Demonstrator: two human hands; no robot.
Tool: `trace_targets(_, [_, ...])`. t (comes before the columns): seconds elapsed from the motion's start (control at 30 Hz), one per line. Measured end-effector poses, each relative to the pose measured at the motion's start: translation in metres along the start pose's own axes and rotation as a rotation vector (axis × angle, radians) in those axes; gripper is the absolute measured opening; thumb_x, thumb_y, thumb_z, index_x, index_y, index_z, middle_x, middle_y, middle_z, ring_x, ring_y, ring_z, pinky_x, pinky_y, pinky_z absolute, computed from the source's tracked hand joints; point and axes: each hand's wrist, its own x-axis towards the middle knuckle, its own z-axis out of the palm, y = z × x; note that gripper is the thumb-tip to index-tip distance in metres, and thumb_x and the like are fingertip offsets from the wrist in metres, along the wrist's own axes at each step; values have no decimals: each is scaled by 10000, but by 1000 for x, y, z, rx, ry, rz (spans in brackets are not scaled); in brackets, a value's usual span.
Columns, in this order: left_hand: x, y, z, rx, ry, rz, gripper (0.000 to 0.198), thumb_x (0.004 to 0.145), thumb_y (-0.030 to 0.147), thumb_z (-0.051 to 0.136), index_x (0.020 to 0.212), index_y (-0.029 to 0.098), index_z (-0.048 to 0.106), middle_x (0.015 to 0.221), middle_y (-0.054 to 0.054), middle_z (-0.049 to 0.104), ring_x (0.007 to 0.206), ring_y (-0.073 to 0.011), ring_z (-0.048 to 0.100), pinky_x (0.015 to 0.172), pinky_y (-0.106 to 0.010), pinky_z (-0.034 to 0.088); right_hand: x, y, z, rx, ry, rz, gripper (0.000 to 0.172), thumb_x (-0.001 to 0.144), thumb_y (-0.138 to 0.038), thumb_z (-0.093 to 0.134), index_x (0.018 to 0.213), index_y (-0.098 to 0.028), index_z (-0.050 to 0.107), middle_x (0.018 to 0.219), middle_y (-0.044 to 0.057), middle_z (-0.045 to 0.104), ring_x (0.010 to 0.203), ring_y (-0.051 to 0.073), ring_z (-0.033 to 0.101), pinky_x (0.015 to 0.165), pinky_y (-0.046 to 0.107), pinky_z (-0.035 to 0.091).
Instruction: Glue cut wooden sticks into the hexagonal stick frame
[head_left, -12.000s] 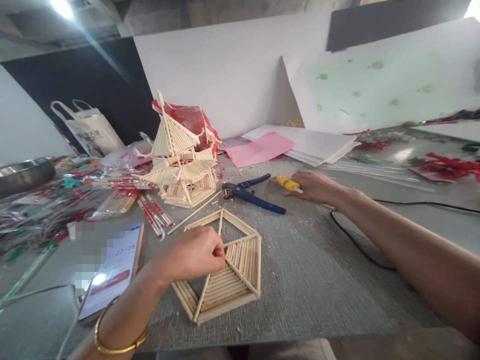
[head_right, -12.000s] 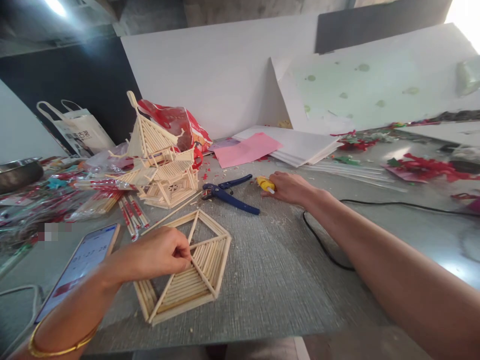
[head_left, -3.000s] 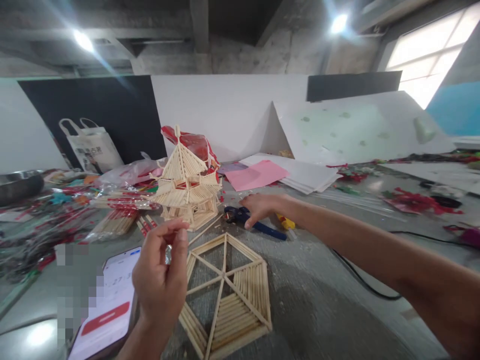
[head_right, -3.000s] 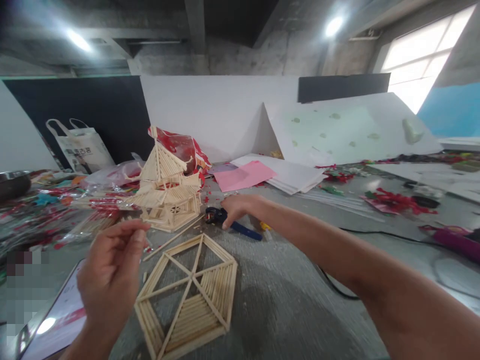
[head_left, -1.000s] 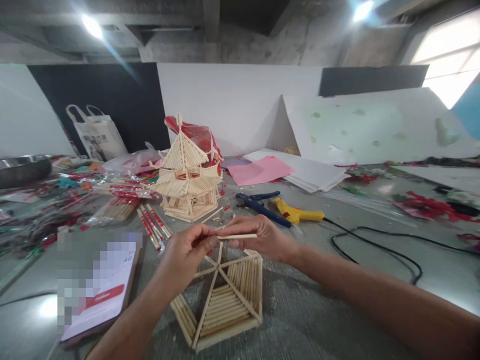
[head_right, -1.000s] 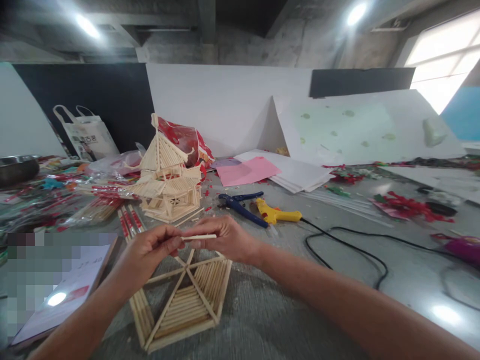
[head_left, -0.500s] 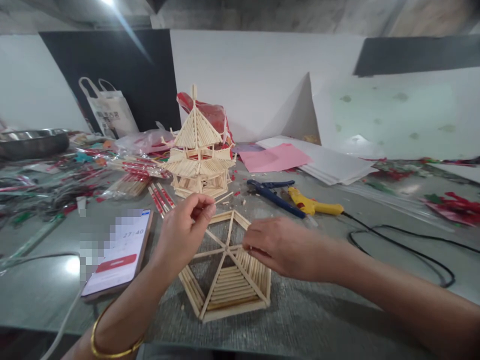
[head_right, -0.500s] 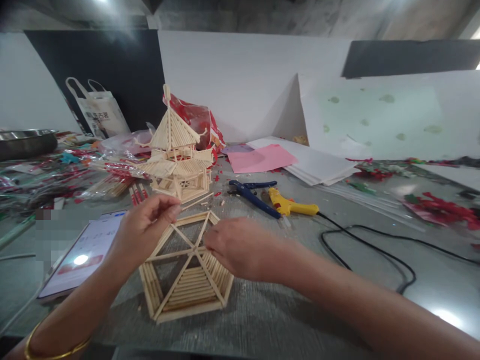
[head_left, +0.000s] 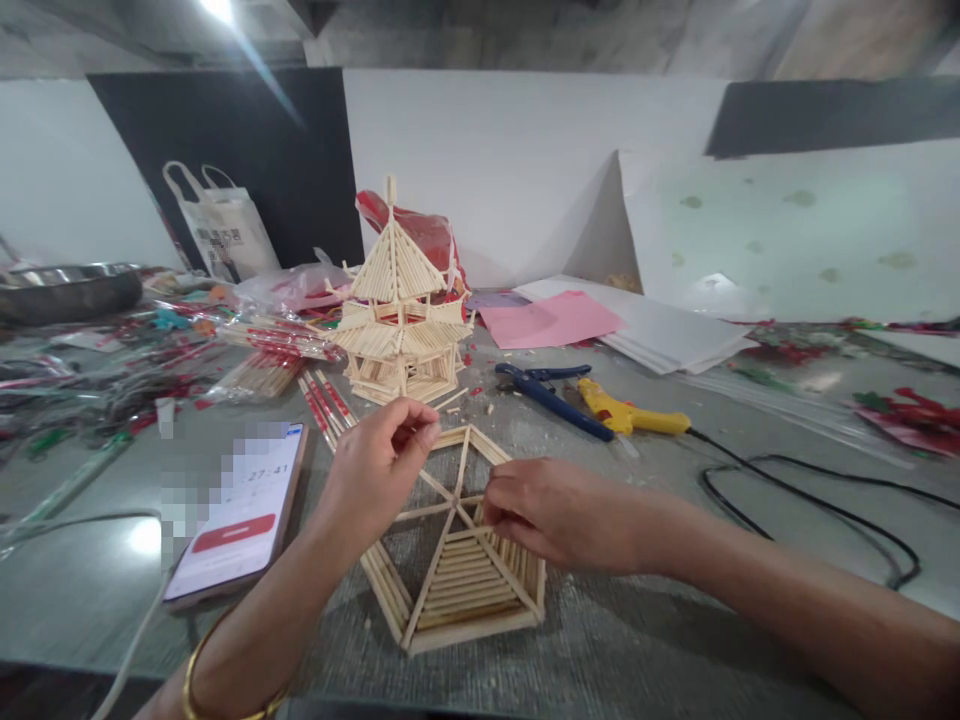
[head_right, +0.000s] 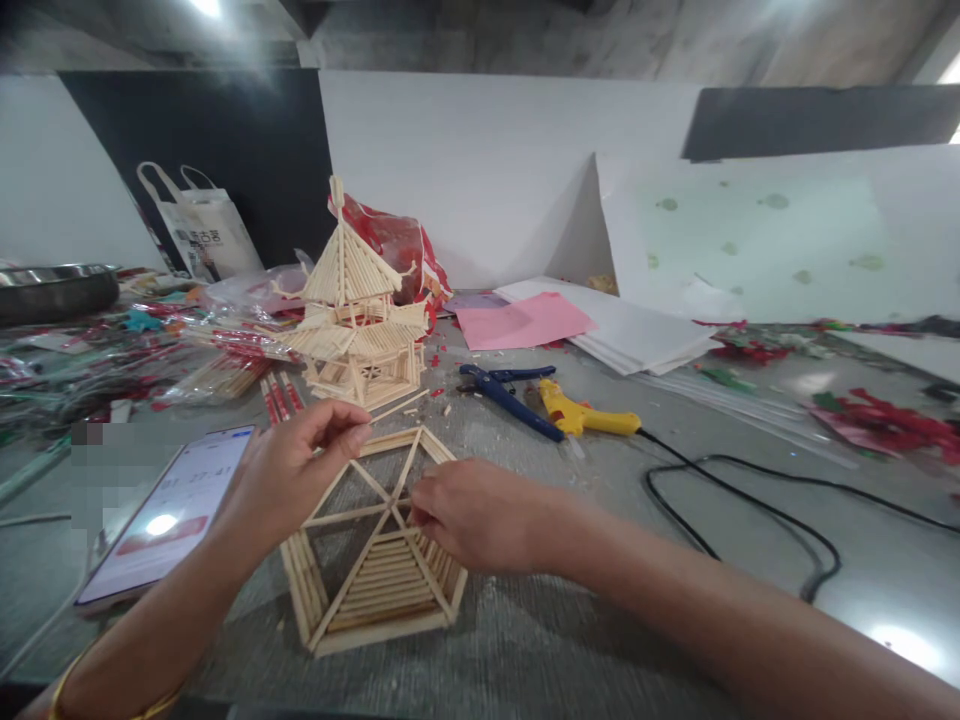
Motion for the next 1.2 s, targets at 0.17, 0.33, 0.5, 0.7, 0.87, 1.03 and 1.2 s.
trace_targets(0.17, [0,-2,1,3,-11,12,133,803,300,513,842,202,594,735,31,638,646,-105,568,622,-211,409,-1,-1,-1,15,-2,2,159,825,-126,453,850,-130,611,820,47,601,751,132,541,714,233,402])
trace_targets(0.33, [0,-7,4,-10,-53,23,157,807,329,500,841,209,596,761,24,647,684,-122,577,643,-232,418,-2,-1,-3,6,-22,-10,171,820,-126,451,858,-129,617,819,50,600,753,137,539,715,237,399])
trace_targets(0.5, [-1,-10,7,-7,-140,34,160,806,325,489,840,212,598,767,19,657,700,-131,585,642,-239,420,-2,0,-3,12,-25,-23,188,820,-123,443,860,-126,627,813,52,607,756,137,539,731,243,403])
trace_targets(0.7, [-2,-5,8,58,-276,84,167,805,295,479,805,205,620,722,24,654,653,-120,570,625,-234,396,-2,5,2,20,15,-58,204,814,-138,436,840,-138,638,790,49,618,751,144,542,724,252,403])
trace_targets(0.87, [-2,-3,10,109,-471,139,170,775,247,491,740,204,651,682,29,632,621,-106,539,575,-215,351,-2,4,2,14,15,-32,217,822,-143,429,839,-139,646,805,58,627,767,148,554,723,257,403])
trace_targets(1.03, [-4,-7,11,126,-609,157,180,760,252,501,719,190,664,678,12,609,624,-110,528,555,-212,334,-1,3,2,-13,-10,-22,221,823,-131,425,830,-124,645,791,63,626,758,147,558,708,254,404])
trace_targets(1.2, [-5,-8,11,95,-666,165,191,768,265,496,747,204,675,706,6,628,665,-121,551,598,-220,358,-1,5,5,-35,19,-63,236,834,-144,415,830,-126,650,786,60,627,757,145,553,699,255,398])
